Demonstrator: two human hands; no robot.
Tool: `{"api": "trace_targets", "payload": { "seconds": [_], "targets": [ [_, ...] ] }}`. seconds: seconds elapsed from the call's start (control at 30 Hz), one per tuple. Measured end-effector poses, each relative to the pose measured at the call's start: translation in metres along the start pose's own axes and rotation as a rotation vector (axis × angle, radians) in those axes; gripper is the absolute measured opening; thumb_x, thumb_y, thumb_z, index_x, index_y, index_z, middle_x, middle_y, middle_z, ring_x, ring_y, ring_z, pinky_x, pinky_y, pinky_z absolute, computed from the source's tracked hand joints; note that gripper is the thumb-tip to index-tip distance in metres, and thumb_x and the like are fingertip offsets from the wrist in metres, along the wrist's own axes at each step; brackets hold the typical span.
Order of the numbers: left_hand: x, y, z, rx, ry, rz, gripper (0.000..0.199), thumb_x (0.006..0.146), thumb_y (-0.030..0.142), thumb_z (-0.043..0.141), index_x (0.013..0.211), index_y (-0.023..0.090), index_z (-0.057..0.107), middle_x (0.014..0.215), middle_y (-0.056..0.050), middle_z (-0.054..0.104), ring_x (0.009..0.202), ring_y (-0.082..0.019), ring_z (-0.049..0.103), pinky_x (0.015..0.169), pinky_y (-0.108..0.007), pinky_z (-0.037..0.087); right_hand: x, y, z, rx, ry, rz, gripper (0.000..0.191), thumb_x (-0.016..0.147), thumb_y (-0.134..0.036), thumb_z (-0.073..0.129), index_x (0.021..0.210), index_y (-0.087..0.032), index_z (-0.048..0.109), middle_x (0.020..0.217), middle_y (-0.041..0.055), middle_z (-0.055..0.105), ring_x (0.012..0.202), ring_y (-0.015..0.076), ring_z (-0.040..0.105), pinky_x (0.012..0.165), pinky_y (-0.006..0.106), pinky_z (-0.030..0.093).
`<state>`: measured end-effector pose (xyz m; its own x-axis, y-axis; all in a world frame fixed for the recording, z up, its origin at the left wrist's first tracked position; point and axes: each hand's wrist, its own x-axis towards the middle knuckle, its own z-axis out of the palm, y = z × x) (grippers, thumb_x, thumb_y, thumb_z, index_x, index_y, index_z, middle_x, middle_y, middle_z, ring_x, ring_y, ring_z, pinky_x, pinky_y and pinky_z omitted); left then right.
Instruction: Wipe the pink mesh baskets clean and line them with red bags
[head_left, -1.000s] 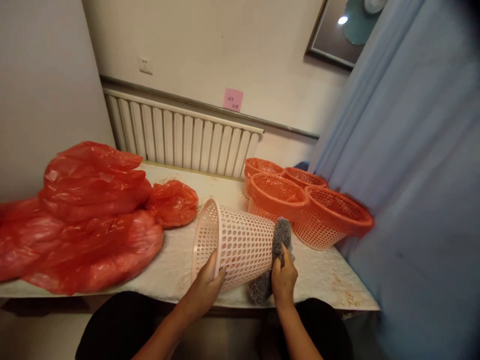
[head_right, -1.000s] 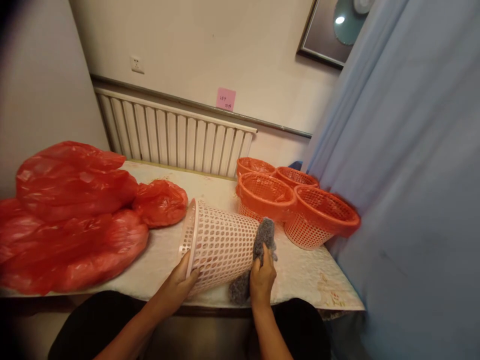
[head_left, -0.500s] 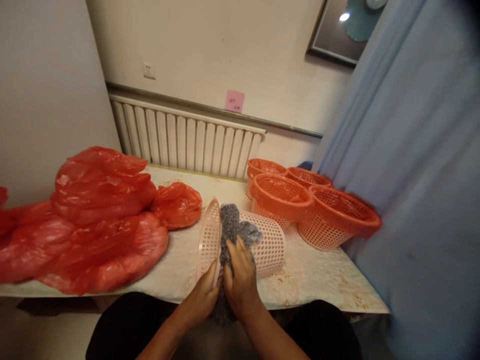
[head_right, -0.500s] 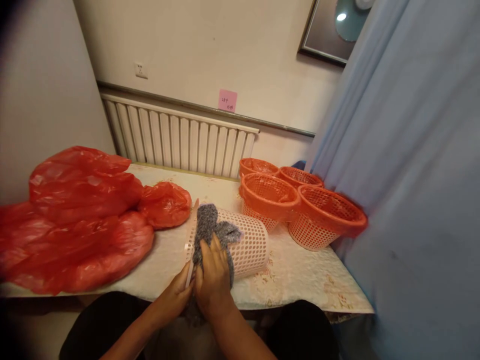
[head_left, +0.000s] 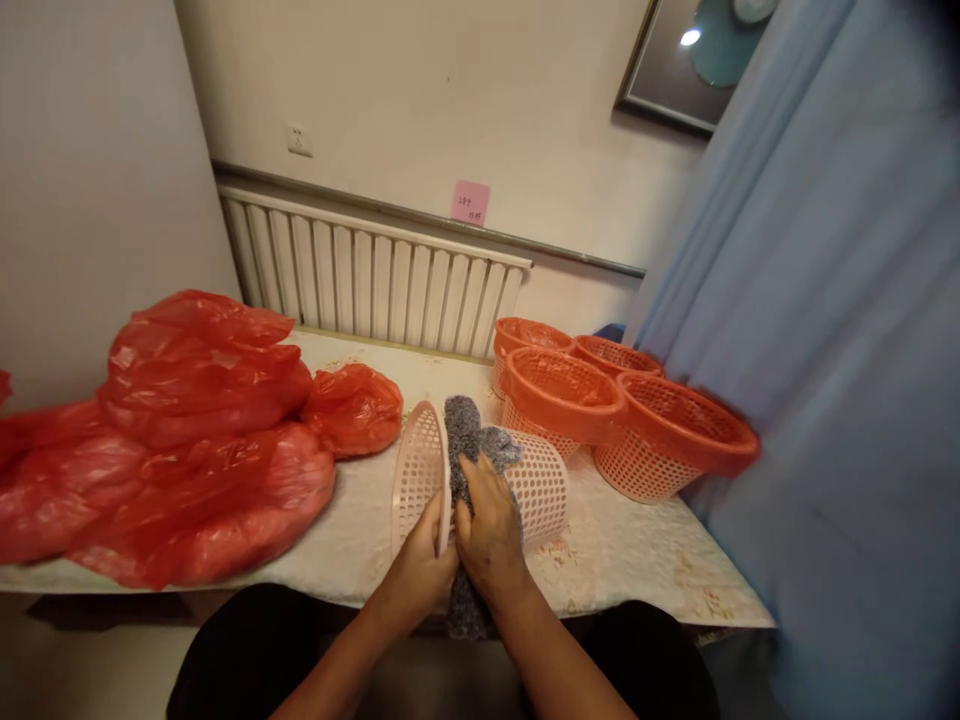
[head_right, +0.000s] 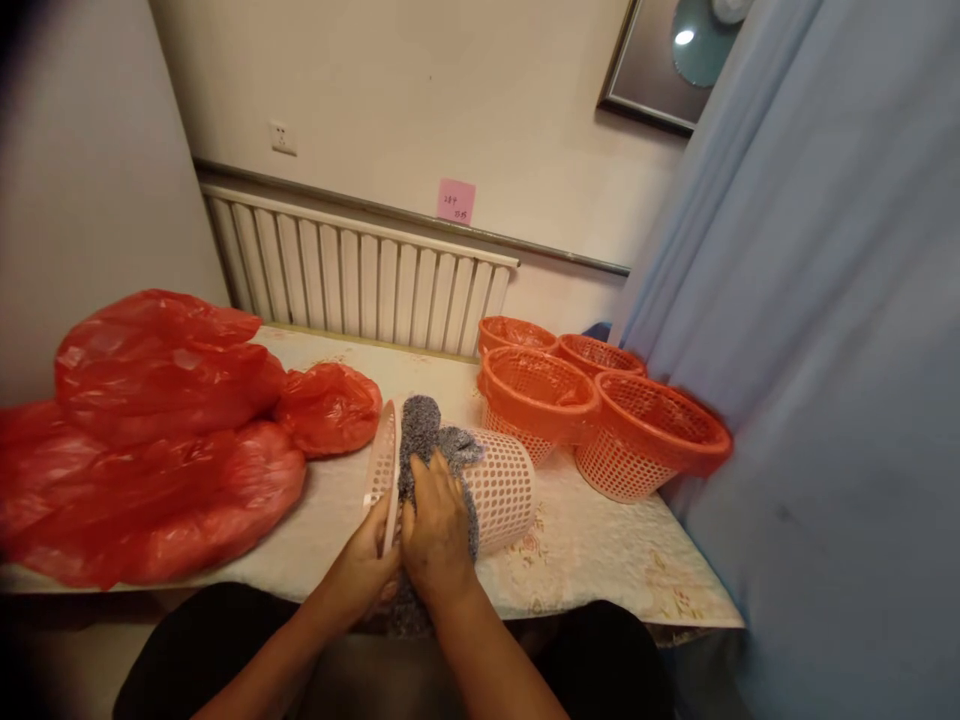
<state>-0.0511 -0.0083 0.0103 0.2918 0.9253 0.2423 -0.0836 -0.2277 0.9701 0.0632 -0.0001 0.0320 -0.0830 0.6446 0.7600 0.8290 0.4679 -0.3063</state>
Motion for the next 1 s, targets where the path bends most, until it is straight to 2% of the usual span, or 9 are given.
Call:
{"api": "trace_targets", "payload": {
  "seconds": [0.07,0.17,0.3,0.47,0.57,0.67,0.8,0.9,1.0],
  "targets": [
    [0.009,0.007,0.004,-0.028,0.032,0.002,0.062,0.085,0.027,0.051,0.144,0.020,0.033,0.132,-0.008,0.060,0.129,-0.026,0.049,0.111,-0.043,0.037,-0.001,0.005,-0.001,0.015,-0.004,-0.002,0.057,0.079,-0.005,0.041,0.135,-0.012,0.050,0.133,0.0149,0.056,0.132,0.0259,0.043,0.106,0.049,0.041],
    [0.014,0.011,0.005,0.017,0.044,0.028,0.062,0.085,0.021,0.047,0.145,0.020,0.030,0.143,-0.008,0.050,0.134,-0.024,0.043,0.115,-0.042,0.030,0.002,0.022,-0.001,0.042,-0.029,0.009,0.058,0.078,-0.004,0.043,0.135,-0.015,0.051,0.133,0.0130,0.056,0.130,0.0239,0.046,0.107,0.046,0.041],
    [0.011,0.013,-0.001,0.126,0.018,0.006,0.067,0.082,0.015,0.045,0.146,0.017,0.027,0.147,-0.007,0.045,0.138,-0.023,0.036,0.119,-0.041,0.021,0.003,0.066,-0.002,0.023,-0.008,0.107,0.054,0.077,-0.006,0.044,0.128,-0.016,0.057,0.128,0.0113,0.061,0.125,0.0240,0.052,0.106,0.046,0.041],
    [0.010,0.015,-0.004,0.158,-0.015,0.021,0.068,0.084,0.013,0.041,0.148,0.016,0.022,0.150,-0.009,0.041,0.140,-0.023,0.033,0.119,-0.042,0.019,-0.011,0.131,-0.018,-0.070,0.035,0.308,0.048,0.079,-0.010,0.041,0.123,-0.008,0.060,0.126,0.0168,0.061,0.122,0.0266,0.054,0.105,0.048,0.041],
    [0.011,0.012,-0.004,0.160,-0.011,0.034,0.065,0.085,0.015,0.042,0.147,0.015,0.024,0.150,-0.009,0.041,0.140,-0.023,0.032,0.119,-0.041,0.019,-0.032,0.150,-0.026,-0.079,0.140,0.387,0.048,0.082,-0.014,0.038,0.126,-0.008,0.057,0.128,0.0164,0.059,0.122,0.0255,0.053,0.105,0.047,0.041],
    [0.011,0.008,-0.005,0.155,-0.017,0.027,0.059,0.086,0.018,0.043,0.144,0.014,0.031,0.146,-0.010,0.046,0.137,-0.023,0.037,0.118,-0.040,0.021,-0.058,0.146,-0.021,-0.074,0.228,0.449,0.048,0.085,-0.018,0.038,0.129,-0.007,0.055,0.131,0.0170,0.057,0.125,0.0269,0.051,0.105,0.049,0.041],
    [0.010,0.005,-0.006,0.174,-0.030,0.015,0.056,0.087,0.019,0.043,0.142,0.012,0.033,0.146,-0.012,0.045,0.138,-0.023,0.035,0.118,-0.041,0.020,-0.087,0.110,-0.001,-0.044,0.252,0.430,0.046,0.087,-0.019,0.039,0.129,-0.010,0.055,0.132,0.0157,0.057,0.130,0.0282,0.046,0.104,0.051,0.042],
    [0.010,0.006,-0.005,0.184,-0.051,0.010,0.056,0.088,0.021,0.043,0.142,0.011,0.032,0.145,-0.014,0.046,0.137,-0.025,0.037,0.118,-0.043,0.021,-0.096,0.071,0.007,0.013,0.182,0.271,0.047,0.086,-0.013,0.040,0.132,-0.014,0.053,0.134,0.0130,0.056,0.131,0.0263,0.045,0.102,0.048,0.045],
    [0.007,0.005,-0.003,0.149,-0.081,0.022,0.055,0.089,0.023,0.043,0.141,0.012,0.033,0.146,-0.014,0.045,0.136,-0.025,0.040,0.117,-0.044,0.024,-0.088,0.036,0.006,0.086,0.088,0.059,0.056,0.082,-0.005,0.040,0.136,-0.017,0.048,0.137,0.0105,0.053,0.134,0.0241,0.042,0.104,0.047,0.043]
  ]
}}
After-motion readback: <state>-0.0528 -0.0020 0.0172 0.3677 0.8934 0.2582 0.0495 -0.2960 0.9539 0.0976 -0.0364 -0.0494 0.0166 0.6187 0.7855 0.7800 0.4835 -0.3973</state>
